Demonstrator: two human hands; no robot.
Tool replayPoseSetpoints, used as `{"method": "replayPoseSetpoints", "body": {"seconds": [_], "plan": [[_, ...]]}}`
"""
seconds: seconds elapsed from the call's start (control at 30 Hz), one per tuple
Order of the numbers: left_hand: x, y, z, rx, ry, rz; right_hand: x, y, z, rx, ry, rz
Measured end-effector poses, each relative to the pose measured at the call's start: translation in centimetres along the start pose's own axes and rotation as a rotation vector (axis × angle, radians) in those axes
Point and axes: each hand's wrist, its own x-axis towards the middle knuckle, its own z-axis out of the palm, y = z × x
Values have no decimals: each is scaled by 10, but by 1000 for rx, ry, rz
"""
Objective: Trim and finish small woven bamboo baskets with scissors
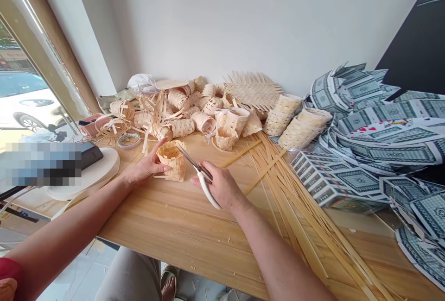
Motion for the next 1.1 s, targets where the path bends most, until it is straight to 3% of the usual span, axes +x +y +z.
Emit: {"method": "replayPoseSetpoints", "body": {"seconds": [0.37,0.77,1.1], "plan": [[-7,26,-14,233,-28,25,-5,0,-12,-242,77,-124],[-7,22,-11,455,-51,162,-6,-10,-6,-547,36,-203],[-8,18,-5,408,-39,164,-8,-15,-2,-605,52,-245]]}}
